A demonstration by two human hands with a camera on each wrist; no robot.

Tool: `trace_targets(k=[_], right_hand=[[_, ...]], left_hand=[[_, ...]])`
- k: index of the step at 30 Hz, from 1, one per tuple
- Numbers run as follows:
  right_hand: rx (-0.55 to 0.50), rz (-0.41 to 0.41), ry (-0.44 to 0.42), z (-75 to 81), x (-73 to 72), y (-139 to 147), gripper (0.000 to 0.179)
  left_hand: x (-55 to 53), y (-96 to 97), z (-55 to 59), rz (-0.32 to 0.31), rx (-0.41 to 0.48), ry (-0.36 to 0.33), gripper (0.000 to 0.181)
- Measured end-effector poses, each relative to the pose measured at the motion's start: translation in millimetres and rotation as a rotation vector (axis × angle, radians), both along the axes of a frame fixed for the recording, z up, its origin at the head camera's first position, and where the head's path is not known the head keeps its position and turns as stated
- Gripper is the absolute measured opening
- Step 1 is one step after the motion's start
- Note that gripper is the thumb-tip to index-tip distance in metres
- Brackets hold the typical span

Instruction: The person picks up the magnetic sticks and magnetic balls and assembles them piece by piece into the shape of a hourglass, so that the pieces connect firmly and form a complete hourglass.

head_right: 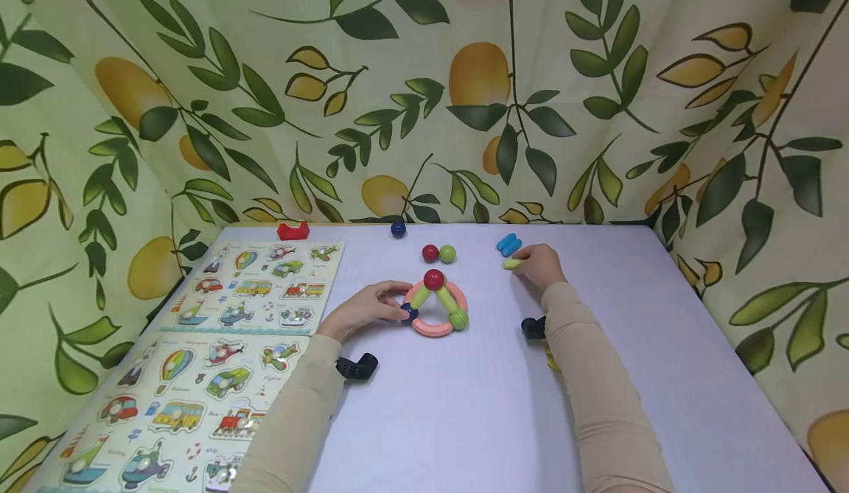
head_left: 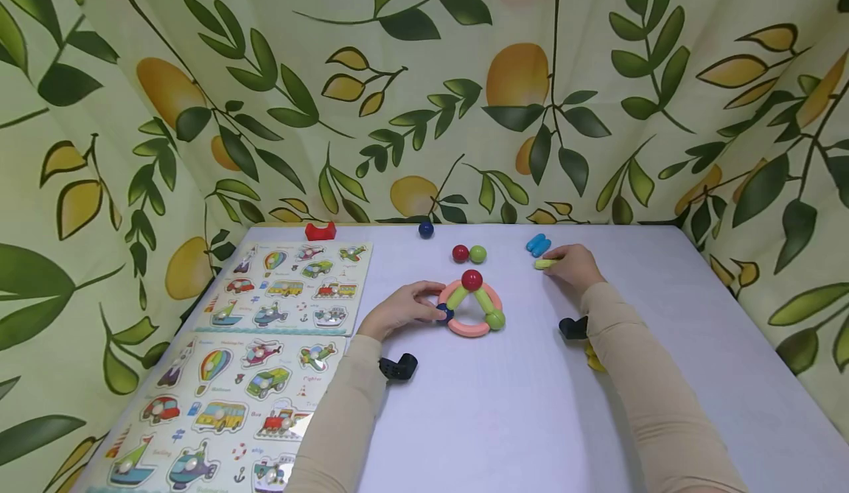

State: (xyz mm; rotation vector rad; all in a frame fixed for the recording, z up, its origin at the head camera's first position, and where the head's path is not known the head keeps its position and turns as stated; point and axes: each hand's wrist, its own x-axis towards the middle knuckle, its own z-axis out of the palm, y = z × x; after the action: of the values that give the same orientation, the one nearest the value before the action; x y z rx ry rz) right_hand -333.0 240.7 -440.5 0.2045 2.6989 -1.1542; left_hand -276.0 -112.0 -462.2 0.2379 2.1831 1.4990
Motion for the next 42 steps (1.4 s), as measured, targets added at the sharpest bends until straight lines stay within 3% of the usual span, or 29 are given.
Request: trace_targets(k=[3,6,11,16,21,42], right_hand=[[0.038,0.013,0.015,2.3,3.9,-3.3,0.037],[-0.001,0.035,0.021,10.0,10.6,-12.6,0.043],[-0.161,0.105,0.043,30.7,26.2,-45.3,0.053],[-0.333,0.159,0.068,49.6,41.8,-81.4,0.05],[-0.401,0.182,0.119,62.2,52.9,-107.3,0.045],[-0.374,0.15,0.127,63.6,61.1,-128.0,0.042]], left_hand=[[-0.8,0.2,1.0,-0.004,0.002,0.004,0.065],[-0.8,-0.1,1.7,-0.008,0.003,0.004,0.065],[-0.1,-1.1,2.4,-0.001,0.006,0.002,0.064],[0.5,-1.1,3.8,-0.001,-0.001,0.007,0.064],[0.4,-1.4,4.8,-0.004,0.003,-0.004,0.064],[0.3,-2.2,2.3,-0.016,0.004,-0.011,0.066]])
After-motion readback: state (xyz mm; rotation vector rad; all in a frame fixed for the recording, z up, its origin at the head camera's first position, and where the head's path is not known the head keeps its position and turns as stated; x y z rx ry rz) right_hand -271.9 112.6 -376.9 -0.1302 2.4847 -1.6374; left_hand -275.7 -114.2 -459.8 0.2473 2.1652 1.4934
